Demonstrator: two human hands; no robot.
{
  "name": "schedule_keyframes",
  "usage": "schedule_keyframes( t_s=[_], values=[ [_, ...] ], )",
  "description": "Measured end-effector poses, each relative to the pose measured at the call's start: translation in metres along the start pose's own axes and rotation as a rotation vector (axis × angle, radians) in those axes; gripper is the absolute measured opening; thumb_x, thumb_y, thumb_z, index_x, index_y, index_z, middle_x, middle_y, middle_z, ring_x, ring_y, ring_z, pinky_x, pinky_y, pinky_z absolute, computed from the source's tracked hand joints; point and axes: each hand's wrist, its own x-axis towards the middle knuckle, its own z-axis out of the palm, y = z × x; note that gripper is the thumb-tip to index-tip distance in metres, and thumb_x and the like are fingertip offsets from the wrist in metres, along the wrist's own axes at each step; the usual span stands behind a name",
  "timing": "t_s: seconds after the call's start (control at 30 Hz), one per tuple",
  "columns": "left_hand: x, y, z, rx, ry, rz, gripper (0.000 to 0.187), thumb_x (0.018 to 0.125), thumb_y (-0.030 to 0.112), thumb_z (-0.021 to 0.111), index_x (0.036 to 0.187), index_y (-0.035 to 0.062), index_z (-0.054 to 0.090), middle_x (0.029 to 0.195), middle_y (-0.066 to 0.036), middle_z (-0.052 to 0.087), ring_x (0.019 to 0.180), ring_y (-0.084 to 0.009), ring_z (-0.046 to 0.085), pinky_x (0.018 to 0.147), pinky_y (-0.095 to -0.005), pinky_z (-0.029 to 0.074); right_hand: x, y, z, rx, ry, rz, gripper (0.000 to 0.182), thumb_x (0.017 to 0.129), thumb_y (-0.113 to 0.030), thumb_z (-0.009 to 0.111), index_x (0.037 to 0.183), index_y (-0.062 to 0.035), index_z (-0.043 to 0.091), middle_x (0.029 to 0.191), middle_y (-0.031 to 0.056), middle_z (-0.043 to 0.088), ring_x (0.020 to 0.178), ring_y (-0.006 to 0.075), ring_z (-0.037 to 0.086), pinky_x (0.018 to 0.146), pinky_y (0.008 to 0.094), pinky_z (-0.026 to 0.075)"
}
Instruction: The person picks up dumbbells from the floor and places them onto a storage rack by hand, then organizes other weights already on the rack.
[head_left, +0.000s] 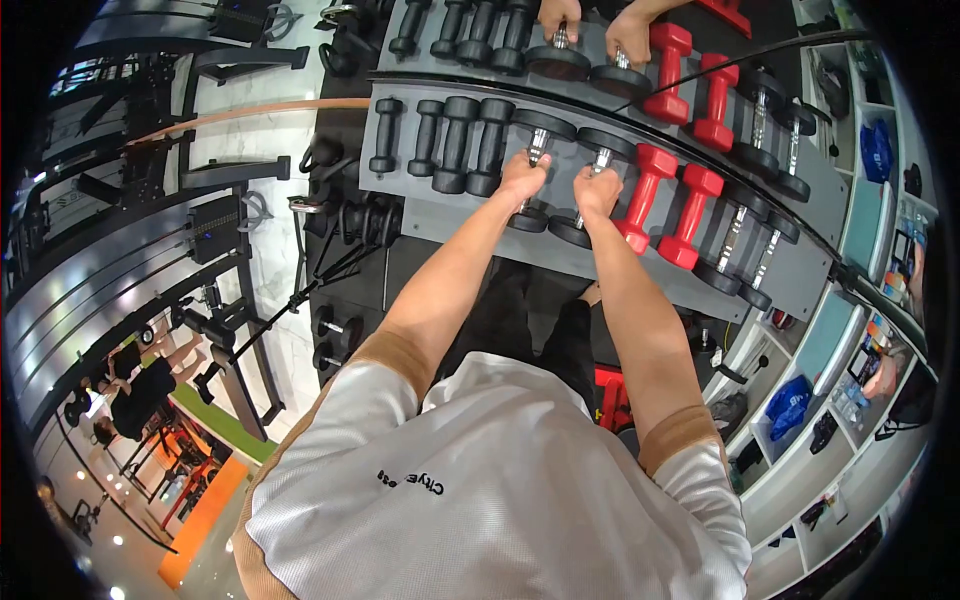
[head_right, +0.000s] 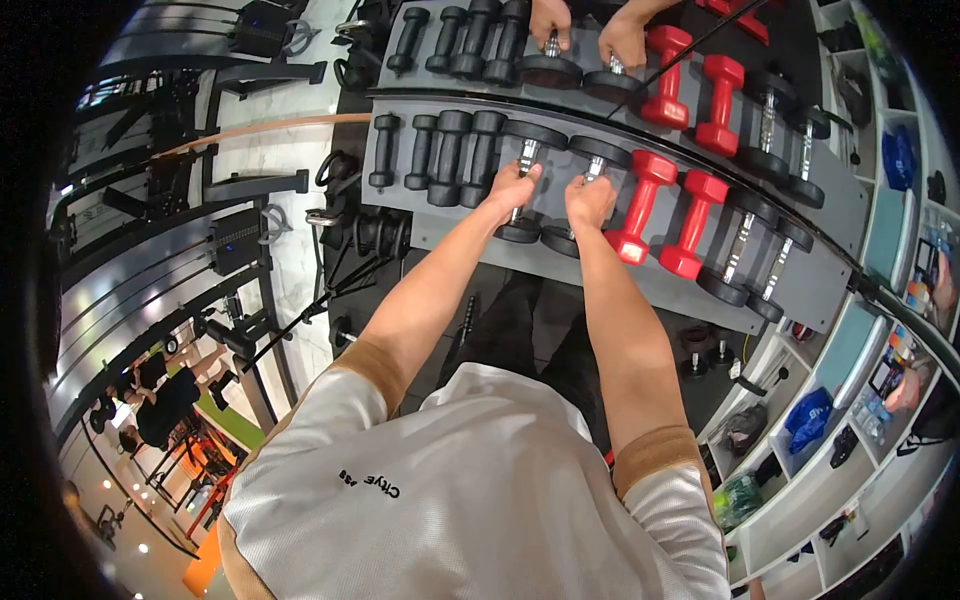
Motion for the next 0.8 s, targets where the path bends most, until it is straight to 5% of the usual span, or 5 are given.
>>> schedule_keyframes(
  t_s=[0.07, 0.33, 0.6, 0.7, 0.8],
  values=[
    [-0.01, 0.011, -0.001, 0.108, 0.061, -0.054, 0.033, 0.082, 0.028, 0.058, 0.099, 0.0001, 0.055, 0.096, -0.02, 0.061, 0.095, -0.0335, 0.058, 0.081, -0.0388, 0.044, -0.004, -0.005, -0.001, -0.02, -0.011, 0.035, 0.027, 0.072, -0.017, 0.06, 0.081, 0.0089, 0.056, 0.081, 0.0297, 0.06, 0.082, 0.0416, 0.06, 0.074, 0.0448, 0.048],
    [-0.018, 0.026, 0.001, 0.305, 0.16, -0.054, 0.04, 0.081, 0.031, 0.058, 0.101, -0.0021, 0.053, 0.099, -0.024, 0.059, 0.098, -0.0389, 0.055, 0.085, -0.0432, 0.043, 0.012, 0.019, 0.014, 0.018, -0.014, -0.071, 0.026, 0.071, -0.016, 0.062, 0.081, 0.0071, 0.056, 0.082, 0.0289, 0.06, 0.082, 0.0426, 0.059, 0.074, 0.0442, 0.048],
    [-0.036, 0.039, -0.057, 0.453, 0.051, 0.208, 0.035, 0.079, 0.034, 0.056, 0.087, 0.0011, 0.064, 0.084, -0.019, 0.064, 0.086, -0.0333, 0.061, 0.079, -0.0372, 0.047, 0.025, 0.034, 0.009, 0.834, -0.675, 0.506, 0.02, 0.079, -0.02, 0.062, 0.078, -0.0031, 0.052, 0.064, 0.0082, 0.055, 0.054, 0.0182, 0.057, 0.046, 0.0289, 0.047],
    [-0.027, 0.032, -0.113, 0.472, 0.724, 0.297, 0.019, 0.074, 0.022, 0.061, 0.064, 0.0057, 0.061, 0.062, -0.009, 0.062, 0.059, -0.0291, 0.061, 0.057, -0.0383, 0.048, 0.012, 0.036, -0.001, 0.728, -0.665, 0.402, 0.021, 0.079, -0.019, 0.062, 0.085, -0.001, 0.053, 0.075, 0.011, 0.059, 0.065, 0.0219, 0.06, 0.055, 0.03, 0.051],
    [-0.01, 0.002, -0.153, 0.586, 0.68, 0.183, 0.037, 0.067, 0.027, 0.073, 0.09, 0.0065, 0.053, 0.093, -0.013, 0.057, 0.086, -0.0303, 0.057, 0.074, -0.0387, 0.046, -0.022, 0.023, -0.039, 0.11, -0.279, -0.106, 0.029, 0.077, -0.014, 0.063, 0.099, 0.0032, 0.054, 0.084, 0.0118, 0.062, 0.075, 0.0215, 0.062, 0.068, 0.0293, 0.05]
  ],
)
